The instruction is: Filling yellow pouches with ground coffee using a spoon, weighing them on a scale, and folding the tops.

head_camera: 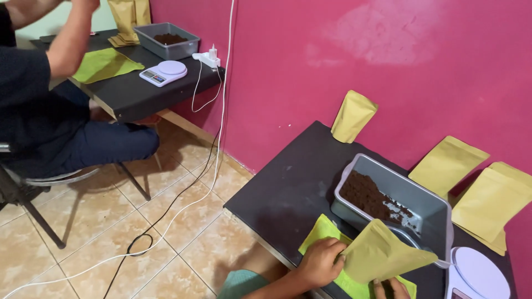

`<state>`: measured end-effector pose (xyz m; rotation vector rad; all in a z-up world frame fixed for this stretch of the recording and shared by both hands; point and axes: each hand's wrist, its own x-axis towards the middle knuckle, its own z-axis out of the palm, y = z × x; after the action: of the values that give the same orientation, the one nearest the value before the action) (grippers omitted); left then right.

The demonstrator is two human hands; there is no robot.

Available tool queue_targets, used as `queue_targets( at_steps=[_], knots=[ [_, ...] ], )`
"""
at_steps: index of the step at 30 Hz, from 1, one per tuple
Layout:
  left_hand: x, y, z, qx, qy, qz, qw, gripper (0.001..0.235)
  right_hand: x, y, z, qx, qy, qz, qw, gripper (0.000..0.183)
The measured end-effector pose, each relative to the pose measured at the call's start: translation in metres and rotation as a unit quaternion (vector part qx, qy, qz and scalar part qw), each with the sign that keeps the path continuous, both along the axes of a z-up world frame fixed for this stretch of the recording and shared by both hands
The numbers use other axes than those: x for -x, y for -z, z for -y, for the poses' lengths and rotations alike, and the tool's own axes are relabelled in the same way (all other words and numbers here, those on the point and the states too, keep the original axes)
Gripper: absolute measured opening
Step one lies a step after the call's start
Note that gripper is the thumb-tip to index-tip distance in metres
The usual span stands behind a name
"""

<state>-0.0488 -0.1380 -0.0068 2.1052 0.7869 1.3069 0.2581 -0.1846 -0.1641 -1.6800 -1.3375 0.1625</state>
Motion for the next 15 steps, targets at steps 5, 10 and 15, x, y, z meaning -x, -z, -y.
queue_targets(
  at_steps=[5,10,15],
  knots=[
    [-0.002,0.001,-0.002,-0.011,-0.002,0.007,1.000,0.013,0.039,-0.041,0.020,-0.012,0.059,0.012,0.998,0.033],
    [-0.007,0.011,-0.008,0.020,0.017,0.008,1.000,0.018,0.082,-0.113,0.045,0.039,0.053,0.066,0.996,0.029],
    [-0.013,0.022,-0.016,0.052,0.028,0.004,0.998,0.022,0.110,-0.164,0.052,0.040,0.056,0.050,0.996,0.020]
  ],
)
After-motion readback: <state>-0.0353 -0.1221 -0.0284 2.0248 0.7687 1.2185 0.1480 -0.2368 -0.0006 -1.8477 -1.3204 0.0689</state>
